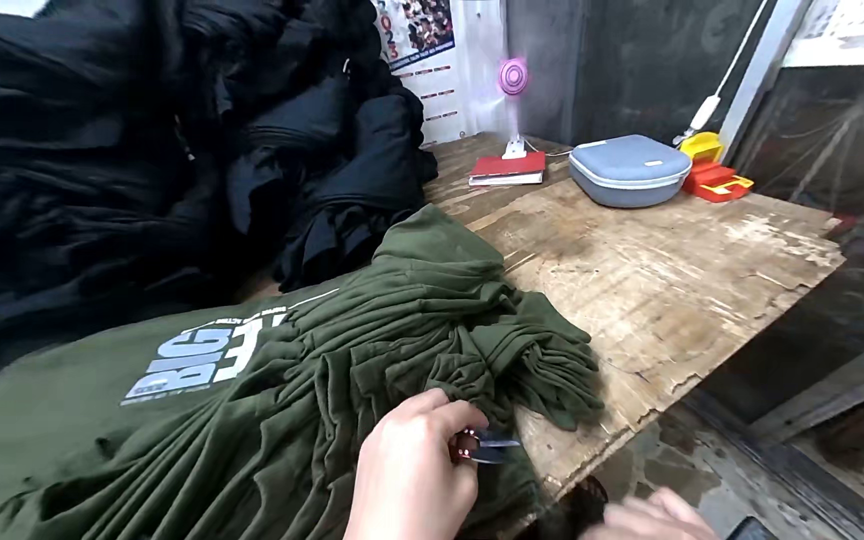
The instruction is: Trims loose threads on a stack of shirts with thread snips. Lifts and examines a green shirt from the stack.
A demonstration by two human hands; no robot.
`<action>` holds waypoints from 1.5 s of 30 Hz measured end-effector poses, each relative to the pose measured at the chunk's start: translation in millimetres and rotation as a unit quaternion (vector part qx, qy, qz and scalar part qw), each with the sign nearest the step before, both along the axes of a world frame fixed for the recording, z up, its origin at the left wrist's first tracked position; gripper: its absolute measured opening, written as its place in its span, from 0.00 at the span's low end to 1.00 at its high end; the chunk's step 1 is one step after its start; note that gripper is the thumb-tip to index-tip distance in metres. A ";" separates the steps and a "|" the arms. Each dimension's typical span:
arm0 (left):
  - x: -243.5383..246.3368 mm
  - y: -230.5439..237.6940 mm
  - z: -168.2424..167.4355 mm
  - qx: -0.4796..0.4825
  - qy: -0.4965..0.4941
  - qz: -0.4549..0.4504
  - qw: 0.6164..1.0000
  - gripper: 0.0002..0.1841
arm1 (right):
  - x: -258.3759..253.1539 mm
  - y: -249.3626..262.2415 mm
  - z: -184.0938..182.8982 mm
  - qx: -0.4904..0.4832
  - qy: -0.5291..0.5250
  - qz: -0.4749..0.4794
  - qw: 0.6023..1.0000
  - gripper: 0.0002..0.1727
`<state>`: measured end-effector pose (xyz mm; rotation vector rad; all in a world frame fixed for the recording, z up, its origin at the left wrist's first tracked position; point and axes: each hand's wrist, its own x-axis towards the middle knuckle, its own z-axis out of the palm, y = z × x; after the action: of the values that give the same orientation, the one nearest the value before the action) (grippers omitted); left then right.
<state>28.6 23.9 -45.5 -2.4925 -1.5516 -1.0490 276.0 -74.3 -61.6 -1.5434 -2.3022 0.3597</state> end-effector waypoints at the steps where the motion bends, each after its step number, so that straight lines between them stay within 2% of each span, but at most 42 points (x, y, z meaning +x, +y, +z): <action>1: 0.1 -5.8 3.6 -0.028 0.010 -0.011 1.000 0.14 | -9.8 3.8 0.4 0.050 0.043 -0.049 0.997 0.18; 3: 1.6 -18.8 10.0 -0.077 0.035 -0.031 0.996 0.17 | -32.7 14.8 -1.8 0.121 0.101 -0.134 0.978 0.14; 5: 5.7 -30.9 13.9 -0.102 0.060 -0.034 0.992 0.20 | -46.6 23.6 -9.2 0.113 0.136 -0.154 0.972 0.12; 8: 8.8 -37.4 14.0 -0.085 0.075 -0.029 0.993 0.14 | -47.2 30.2 -23.0 0.117 0.211 -0.171 0.955 0.06; 10: 6.8 -35.4 14.1 -0.084 0.084 -0.033 0.992 0.12 | -43.0 30.5 -26.6 0.136 0.228 -0.202 0.943 0.06; 12: 1.9 -33.7 16.0 -0.110 0.098 -0.054 0.988 0.14 | -40.7 28.7 -26.2 0.165 0.227 -0.225 0.933 0.08; 14: -6.4 -31.4 16.7 -0.139 0.123 -0.072 0.980 0.18 | -37.8 25.6 -27.3 0.204 0.240 -0.201 0.928 0.12; 17: -21.9 -24.9 16.5 -0.153 0.124 -0.103 0.975 0.11 | -42.5 16.9 -31.3 0.240 0.259 -0.117 0.928 0.08; 19: -27.6 -20.0 20.9 -0.169 0.093 -0.121 0.974 0.14 | -57.0 12.4 -33.6 0.266 0.220 -0.090 0.934 0.07; 21: -29.0 -16.5 22.9 -0.168 0.067 -0.115 0.977 0.14 | -77.0 14.3 -40.0 0.279 0.163 -0.101 0.941 0.11; 23: -28.9 -18.1 21.5 -0.163 0.063 -0.106 0.979 0.13 | -90.8 22.5 -49.6 0.296 0.139 -0.130 0.936 0.07; 25: -31.6 -23.2 22.8 -0.168 0.063 -0.119 0.977 0.17 | -89.3 28.3 -55.8 0.303 0.216 -0.126 0.919 0.02; 27: -39.4 -29.6 23.8 -0.172 0.062 -0.140 0.973 0.21 | -81.7 26.1 -57.3 0.276 0.300 -0.121 0.905 0.03; 30: -47.4 -35.3 19.1 -0.138 0.060 -0.160 0.976 0.15 | -72.9 18.1 -60.5 0.232 0.372 -0.112 0.892 0.07; 32: -42.7 -38.0 13.9 -0.117 0.092 -0.144 0.978 0.14 | -64.6 12.0 -61.1 0.218 0.389 -0.103 0.889 0.13; 35: -26.4 -41.4 3.4 -0.071 0.116 -0.079 0.988 0.20 | -53.5 10.2 -55.3 0.258 0.298 -0.208 0.895 0.19; 37: -14.2 -38.3 1.2 -0.041 0.089 -0.017 0.995 0.21 | -51.1 12.8 -49.2 0.278 0.251 -0.251 0.893 0.14; 38: -9.6 -35.4 3.3 -0.040 0.075 0.008 0.996 0.19 | -52.0 13.3 -48.0 0.289 0.246 -0.240 0.893 0.11; 40: -3.3 -26.8 9.5 -0.041 0.053 0.045 0.997 0.08 | -58.9 12.4 -47.1 0.299 0.243 -0.168 0.908 0.09; 42: -1.0 -16.8 11.9 -0.025 0.040 0.072 0.996 0.12 | -67.3 13.1 -46.8 0.308 0.214 -0.114 0.920 0.11; 43: -1.1 -13.7 13.0 -0.015 0.039 0.078 0.996 0.13 | -65.7 13.6 -46.9 0.318 0.200 -0.129 0.918 0.12; 45: -3.3 -12.1 14.6 -0.014 0.038 0.073 0.997 0.14 | -39.9 15.1 -45.5 0.338 0.201 -0.228 0.891 0.12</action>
<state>25.3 11.8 -30.8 -2.3644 -1.7066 -0.9088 236.1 -59.2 -107.1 -1.3990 -1.4483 -0.2182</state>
